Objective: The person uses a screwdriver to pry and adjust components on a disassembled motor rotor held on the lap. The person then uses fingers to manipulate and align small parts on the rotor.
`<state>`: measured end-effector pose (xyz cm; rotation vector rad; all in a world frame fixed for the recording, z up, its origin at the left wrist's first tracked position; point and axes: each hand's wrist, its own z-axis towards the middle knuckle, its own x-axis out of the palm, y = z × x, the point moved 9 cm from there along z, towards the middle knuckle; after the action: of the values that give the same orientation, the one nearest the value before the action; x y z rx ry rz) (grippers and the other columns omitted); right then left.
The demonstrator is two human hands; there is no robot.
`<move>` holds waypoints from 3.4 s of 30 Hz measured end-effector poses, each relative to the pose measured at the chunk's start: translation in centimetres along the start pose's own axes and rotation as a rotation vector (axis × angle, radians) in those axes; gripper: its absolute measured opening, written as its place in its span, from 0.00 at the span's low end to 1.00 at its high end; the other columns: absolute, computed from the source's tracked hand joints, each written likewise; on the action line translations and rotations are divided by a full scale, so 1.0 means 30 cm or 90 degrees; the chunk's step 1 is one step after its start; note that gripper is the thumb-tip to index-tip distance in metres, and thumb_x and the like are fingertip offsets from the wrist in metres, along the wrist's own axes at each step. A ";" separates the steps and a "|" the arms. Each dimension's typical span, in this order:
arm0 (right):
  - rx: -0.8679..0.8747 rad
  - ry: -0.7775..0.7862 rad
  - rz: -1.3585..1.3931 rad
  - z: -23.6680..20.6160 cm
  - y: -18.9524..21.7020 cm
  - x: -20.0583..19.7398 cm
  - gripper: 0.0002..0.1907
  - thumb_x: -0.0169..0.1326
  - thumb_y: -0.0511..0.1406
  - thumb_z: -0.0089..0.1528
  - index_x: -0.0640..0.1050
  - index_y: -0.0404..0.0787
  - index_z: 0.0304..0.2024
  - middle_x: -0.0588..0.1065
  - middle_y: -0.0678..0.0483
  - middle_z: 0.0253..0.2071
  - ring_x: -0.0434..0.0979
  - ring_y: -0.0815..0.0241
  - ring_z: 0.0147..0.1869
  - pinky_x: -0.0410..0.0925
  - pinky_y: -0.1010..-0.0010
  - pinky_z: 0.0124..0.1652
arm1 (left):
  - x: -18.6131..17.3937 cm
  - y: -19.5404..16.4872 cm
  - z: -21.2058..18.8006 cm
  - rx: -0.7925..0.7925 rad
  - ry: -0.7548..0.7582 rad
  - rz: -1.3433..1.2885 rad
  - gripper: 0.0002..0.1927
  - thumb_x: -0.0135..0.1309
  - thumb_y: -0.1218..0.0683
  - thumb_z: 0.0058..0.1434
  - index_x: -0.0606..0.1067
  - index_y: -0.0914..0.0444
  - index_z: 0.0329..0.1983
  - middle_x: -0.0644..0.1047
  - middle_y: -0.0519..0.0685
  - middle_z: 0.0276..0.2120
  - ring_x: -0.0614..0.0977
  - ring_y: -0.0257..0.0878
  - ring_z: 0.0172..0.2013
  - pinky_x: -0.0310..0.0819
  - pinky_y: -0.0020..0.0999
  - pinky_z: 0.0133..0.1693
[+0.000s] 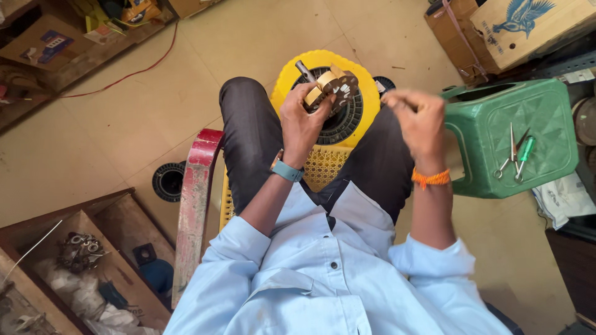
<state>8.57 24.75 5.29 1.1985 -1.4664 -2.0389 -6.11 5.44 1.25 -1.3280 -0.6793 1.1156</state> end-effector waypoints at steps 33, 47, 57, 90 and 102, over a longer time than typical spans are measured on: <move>-0.151 0.482 -0.190 0.481 -0.088 0.509 0.11 0.62 0.38 0.66 0.83 0.35 0.42 0.79 0.50 0.31 0.77 0.64 0.33 0.68 0.70 0.35 | 0.098 0.200 0.037 -0.424 0.222 -0.752 0.39 0.52 0.45 0.68 0.50 0.60 0.77 0.79 0.56 0.54 0.80 0.41 0.52 0.74 0.37 0.54; -0.191 0.285 -0.304 0.190 0.502 0.248 0.07 0.63 0.33 0.66 0.80 0.34 0.38 0.72 0.51 0.24 0.67 0.65 0.25 0.60 0.71 0.28 | 0.102 0.295 0.055 -0.373 0.260 -0.656 0.18 0.56 0.62 0.67 0.67 0.61 0.58 0.80 0.45 0.40 0.79 0.31 0.35 0.70 0.24 0.32; 0.196 0.105 0.012 -0.135 0.016 0.099 0.07 0.59 0.32 0.66 0.79 0.34 0.33 0.71 0.65 0.26 0.63 0.79 0.30 0.55 0.82 0.29 | 0.145 0.313 0.088 -0.285 0.288 -0.631 0.11 0.57 0.63 0.68 0.70 0.64 0.51 0.80 0.46 0.41 0.80 0.32 0.41 0.76 0.27 0.44; -0.263 0.238 -0.236 0.449 0.297 0.229 0.08 0.61 0.33 0.66 0.85 0.35 0.46 0.83 0.49 0.40 0.84 0.62 0.41 0.73 0.72 0.43 | -0.003 -0.012 -0.017 0.045 -0.074 0.019 0.14 0.65 0.58 0.54 0.78 0.65 0.43 0.79 0.52 0.40 0.80 0.50 0.43 0.74 0.42 0.48; -0.128 0.420 -0.260 0.553 -0.088 0.540 0.09 0.63 0.36 0.61 0.85 0.39 0.42 0.82 0.47 0.35 0.84 0.61 0.36 0.73 0.69 0.39 | 0.042 0.075 0.043 -0.088 0.101 -0.251 0.27 0.68 0.55 0.57 0.68 0.64 0.54 0.78 0.51 0.47 0.79 0.41 0.50 0.74 0.36 0.52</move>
<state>-13.49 24.41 -2.27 1.9469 -0.7309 -1.6888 -7.34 6.83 -0.94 -1.3111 -0.8663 0.6493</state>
